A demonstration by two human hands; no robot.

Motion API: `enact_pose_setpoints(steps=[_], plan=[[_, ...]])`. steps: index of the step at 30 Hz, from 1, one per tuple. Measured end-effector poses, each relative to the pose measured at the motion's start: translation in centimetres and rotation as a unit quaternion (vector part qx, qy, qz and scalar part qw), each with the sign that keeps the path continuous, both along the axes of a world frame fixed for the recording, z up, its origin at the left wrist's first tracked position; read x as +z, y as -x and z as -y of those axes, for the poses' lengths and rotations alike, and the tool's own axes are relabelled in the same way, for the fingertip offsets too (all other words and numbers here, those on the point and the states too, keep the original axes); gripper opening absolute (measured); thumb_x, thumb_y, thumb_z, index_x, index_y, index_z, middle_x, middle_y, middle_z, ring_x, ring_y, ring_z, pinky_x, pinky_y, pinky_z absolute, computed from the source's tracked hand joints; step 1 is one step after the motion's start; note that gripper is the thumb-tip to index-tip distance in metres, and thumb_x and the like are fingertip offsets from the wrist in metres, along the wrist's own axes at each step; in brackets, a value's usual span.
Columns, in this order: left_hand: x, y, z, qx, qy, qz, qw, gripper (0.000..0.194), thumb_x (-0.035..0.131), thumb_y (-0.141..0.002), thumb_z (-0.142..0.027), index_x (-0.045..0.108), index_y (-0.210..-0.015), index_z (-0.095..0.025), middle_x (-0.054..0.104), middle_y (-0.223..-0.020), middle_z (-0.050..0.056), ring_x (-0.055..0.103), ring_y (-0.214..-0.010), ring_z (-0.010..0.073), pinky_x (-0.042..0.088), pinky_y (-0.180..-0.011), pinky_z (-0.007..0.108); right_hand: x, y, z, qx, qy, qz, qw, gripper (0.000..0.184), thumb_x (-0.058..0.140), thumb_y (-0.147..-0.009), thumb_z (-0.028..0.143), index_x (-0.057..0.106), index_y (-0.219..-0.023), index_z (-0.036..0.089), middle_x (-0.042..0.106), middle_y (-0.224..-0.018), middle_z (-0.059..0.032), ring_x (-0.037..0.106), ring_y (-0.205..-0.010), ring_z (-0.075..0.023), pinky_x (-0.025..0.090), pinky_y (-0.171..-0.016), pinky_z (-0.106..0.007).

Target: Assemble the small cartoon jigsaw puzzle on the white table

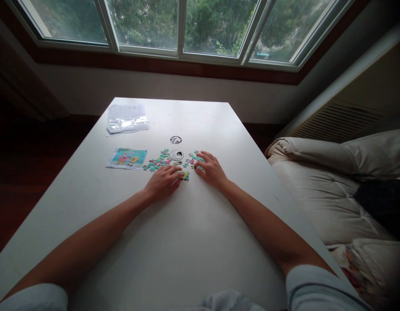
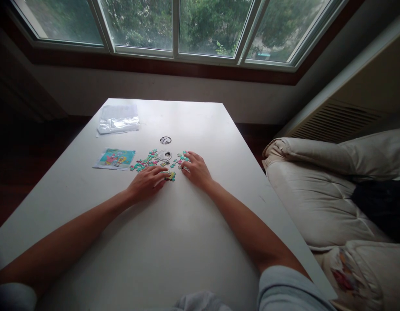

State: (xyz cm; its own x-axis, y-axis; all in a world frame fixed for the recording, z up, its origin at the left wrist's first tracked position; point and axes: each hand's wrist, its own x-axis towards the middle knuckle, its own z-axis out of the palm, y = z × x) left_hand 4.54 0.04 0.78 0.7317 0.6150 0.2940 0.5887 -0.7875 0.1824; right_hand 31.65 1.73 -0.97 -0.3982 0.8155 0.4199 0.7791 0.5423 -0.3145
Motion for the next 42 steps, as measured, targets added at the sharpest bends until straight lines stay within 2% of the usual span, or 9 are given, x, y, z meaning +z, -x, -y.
enact_pose_setpoints(steps=[5,13,16,21,24,28,33,38,42], plan=[[-0.4,0.7,-1.1,0.018,0.001,0.026,1.0,0.025,0.047,-0.102,-0.027,0.071,-0.11,-0.023,0.07,-0.12,0.007,0.058,-0.117,0.0244,0.047,-0.105,0.045,0.0,0.2,0.1,0.035,0.006,0.01,0.999,0.005,0.067,-0.091,0.028,0.071,-0.093,0.025,0.055,-0.148,-0.0061,0.038,-0.147,-0.0302,0.036,-0.119,-0.056],[-0.8,0.5,-1.3,0.005,0.002,0.03,1.0,0.026,0.048,-0.102,-0.026,0.07,-0.115,-0.023,0.07,-0.12,0.007,0.056,-0.12,0.0245,0.046,-0.108,0.046,-0.2,0.0,0.1,0.059,0.017,0.012,0.998,0.018,0.069,-0.091,0.034,0.071,-0.108,0.028,0.056,-0.148,-0.0072,0.037,-0.148,-0.0297,0.036,-0.119,-0.056],[-0.7,0.6,-1.2,0.003,0.0,0.03,1.0,0.027,0.047,-0.102,-0.027,0.07,-0.116,-0.024,0.069,-0.121,0.007,0.056,-0.121,0.0247,0.045,-0.108,0.046,0.0,0.0,0.2,0.066,0.021,0.023,0.997,0.018,0.068,-0.091,0.035,0.073,-0.108,0.028,0.056,-0.148,-0.0071,0.037,-0.149,-0.0303,0.035,-0.12,-0.056],[-0.5,0.8,-1.3,0.029,-0.01,0.035,0.999,0.026,0.048,-0.101,-0.028,0.069,-0.117,-0.023,0.069,-0.122,0.007,0.055,-0.121,0.0254,0.045,-0.11,0.047,0.3,-0.6,0.3,0.081,0.038,0.033,0.995,0.023,0.069,-0.09,0.034,0.073,-0.112,0.028,0.058,-0.146,-0.0076,0.039,-0.148,-0.0318,0.035,-0.119,-0.057],[-0.5,0.9,-1.3,0.04,-0.009,0.036,0.999,0.025,0.049,-0.101,-0.029,0.07,-0.113,-0.023,0.069,-0.122,0.007,0.055,-0.122,0.026,0.044,-0.11,0.047,0.4,-0.8,0.3,0.08,0.046,0.027,0.995,0.02,0.069,-0.09,0.031,0.073,-0.109,0.029,0.059,-0.145,-0.0066,0.039,-0.148,-0.0321,0.035,-0.119,-0.057],[-0.5,0.8,-1.2,0.023,-0.005,0.036,0.999,0.025,0.05,-0.1,-0.027,0.071,-0.114,-0.023,0.068,-0.124,0.007,0.054,-0.123,0.0259,0.044,-0.11,0.048,0.3,-0.7,0.3,0.072,0.038,0.033,0.996,0.014,0.068,-0.091,0.031,0.073,-0.103,0.029,0.06,-0.144,-0.0054,0.038,-0.148,-0.0317,0.034,-0.119,-0.058],[-0.2,0.5,-1.0,-0.028,0.024,0.03,0.999,0.026,0.051,-0.098,-0.022,0.071,-0.114,-0.026,0.07,-0.122,0.006,0.055,-0.122,0.024,0.045,-0.11,0.046,0.2,-0.4,0.2,0.071,0.037,0.028,0.996,0.01,0.069,-0.091,0.03,0.073,-0.099,0.027,0.059,-0.145,-0.0065,0.038,-0.149,-0.0308,0.033,-0.119,-0.059],[-0.3,0.5,-1.1,-0.027,0.021,0.025,0.999,0.028,0.051,-0.097,-0.022,0.07,-0.118,-0.026,0.07,-0.124,0.006,0.055,-0.123,0.0245,0.043,-0.111,0.047,0.0,-0.4,0.2,0.067,0.036,0.015,0.997,0.01,0.07,-0.089,0.028,0.071,-0.099,0.026,0.055,-0.149,-0.0081,0.037,-0.15,-0.0302,0.033,-0.12,-0.059],[-0.4,0.5,-1.1,-0.026,0.013,0.017,0.999,0.029,0.051,-0.097,-0.023,0.068,-0.121,-0.025,0.067,-0.128,0.007,0.053,-0.126,0.0258,0.044,-0.112,0.048,-0.1,-0.5,0.2,0.079,0.024,0.022,0.996,0.01,0.07,-0.09,0.03,0.07,-0.099,0.026,0.058,-0.146,-0.0083,0.039,-0.148,-0.0303,0.032,-0.12,-0.058]])
